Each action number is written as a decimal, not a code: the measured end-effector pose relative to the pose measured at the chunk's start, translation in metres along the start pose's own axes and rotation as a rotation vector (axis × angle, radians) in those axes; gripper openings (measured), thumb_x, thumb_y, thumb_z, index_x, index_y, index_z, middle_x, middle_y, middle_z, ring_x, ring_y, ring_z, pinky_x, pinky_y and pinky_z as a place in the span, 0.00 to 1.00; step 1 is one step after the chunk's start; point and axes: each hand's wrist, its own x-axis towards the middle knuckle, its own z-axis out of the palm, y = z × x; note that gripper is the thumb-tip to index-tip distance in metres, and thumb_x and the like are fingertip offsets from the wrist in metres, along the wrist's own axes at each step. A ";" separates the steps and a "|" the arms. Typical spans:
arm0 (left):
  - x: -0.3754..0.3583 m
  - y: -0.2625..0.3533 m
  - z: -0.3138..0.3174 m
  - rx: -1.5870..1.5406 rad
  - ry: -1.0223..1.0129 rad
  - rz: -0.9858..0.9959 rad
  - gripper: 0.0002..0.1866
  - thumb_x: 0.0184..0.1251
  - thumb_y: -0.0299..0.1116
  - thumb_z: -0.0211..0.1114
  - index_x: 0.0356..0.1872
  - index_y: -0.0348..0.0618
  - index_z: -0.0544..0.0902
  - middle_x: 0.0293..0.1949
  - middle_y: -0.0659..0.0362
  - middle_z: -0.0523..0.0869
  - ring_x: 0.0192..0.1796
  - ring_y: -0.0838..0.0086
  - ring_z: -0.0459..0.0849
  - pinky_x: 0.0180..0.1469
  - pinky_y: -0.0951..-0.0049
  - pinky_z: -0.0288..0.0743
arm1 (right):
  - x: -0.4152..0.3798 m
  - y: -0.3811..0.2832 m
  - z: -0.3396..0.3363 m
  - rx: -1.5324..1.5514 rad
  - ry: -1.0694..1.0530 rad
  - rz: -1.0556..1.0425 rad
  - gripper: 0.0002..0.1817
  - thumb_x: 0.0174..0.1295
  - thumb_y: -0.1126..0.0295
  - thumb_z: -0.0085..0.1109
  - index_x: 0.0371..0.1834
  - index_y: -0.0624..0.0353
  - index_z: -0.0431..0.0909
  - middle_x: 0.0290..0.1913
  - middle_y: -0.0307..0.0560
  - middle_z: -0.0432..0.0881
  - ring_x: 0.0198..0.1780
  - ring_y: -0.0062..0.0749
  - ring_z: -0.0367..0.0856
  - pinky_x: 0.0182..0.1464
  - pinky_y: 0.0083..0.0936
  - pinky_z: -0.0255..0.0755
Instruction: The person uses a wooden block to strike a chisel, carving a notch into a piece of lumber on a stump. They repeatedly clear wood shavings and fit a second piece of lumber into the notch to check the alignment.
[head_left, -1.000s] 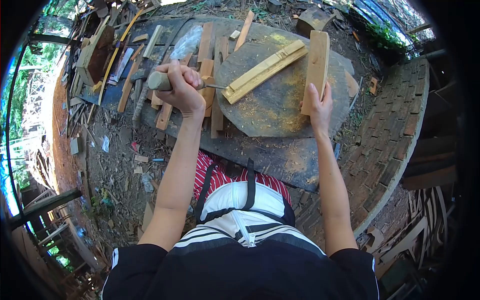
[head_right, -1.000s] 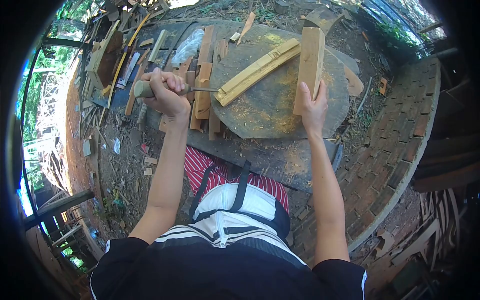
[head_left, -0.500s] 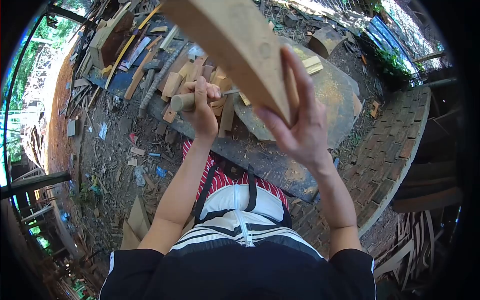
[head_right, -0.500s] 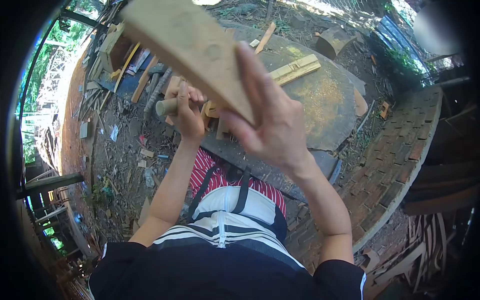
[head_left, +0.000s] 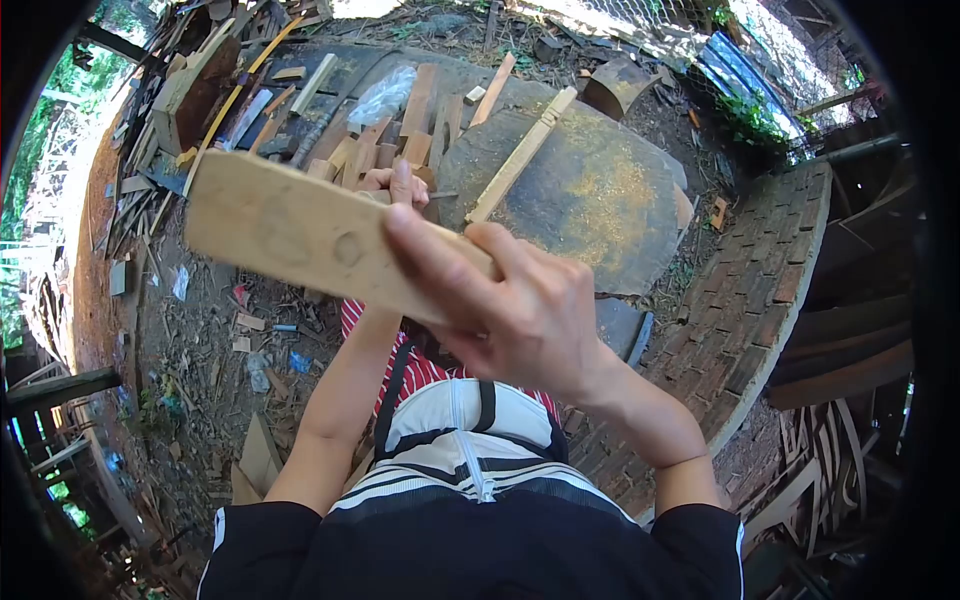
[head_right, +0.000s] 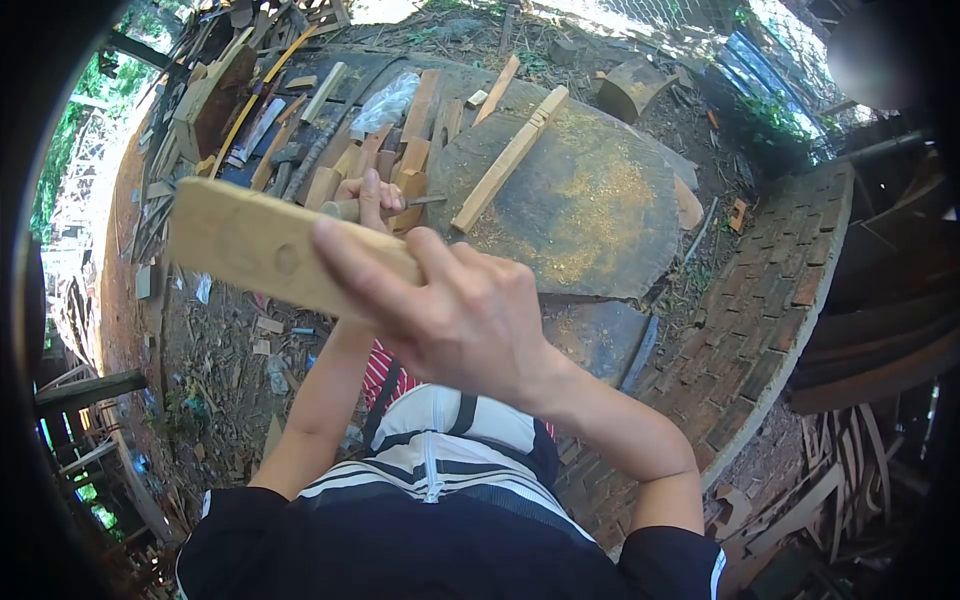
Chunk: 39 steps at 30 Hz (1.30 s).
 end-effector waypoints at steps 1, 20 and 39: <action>0.002 0.002 -0.004 -0.293 -0.096 -0.055 0.09 0.78 0.30 0.62 0.35 0.47 0.71 0.27 0.61 0.75 0.34 0.76 0.75 0.43 0.72 0.73 | -0.009 0.010 0.003 0.061 0.000 0.075 0.45 0.52 0.60 0.76 0.77 0.41 0.68 0.41 0.51 0.85 0.31 0.37 0.87 0.31 0.32 0.83; -0.014 -0.034 0.020 1.547 -0.809 0.213 0.26 0.55 0.40 0.77 0.56 0.48 0.83 0.56 0.60 0.86 0.43 0.57 0.91 0.44 0.57 0.85 | -0.122 0.108 0.033 0.226 0.336 0.868 0.44 0.63 0.52 0.66 0.81 0.49 0.58 0.54 0.60 0.86 0.45 0.42 0.90 0.47 0.37 0.83; -0.028 -0.040 -0.020 1.277 -0.755 0.289 0.28 0.56 0.44 0.78 0.56 0.46 0.82 0.53 0.62 0.84 0.46 0.61 0.89 0.44 0.62 0.84 | -0.135 0.142 0.049 0.185 0.266 0.981 0.43 0.62 0.51 0.66 0.80 0.47 0.61 0.51 0.61 0.87 0.46 0.45 0.90 0.48 0.37 0.82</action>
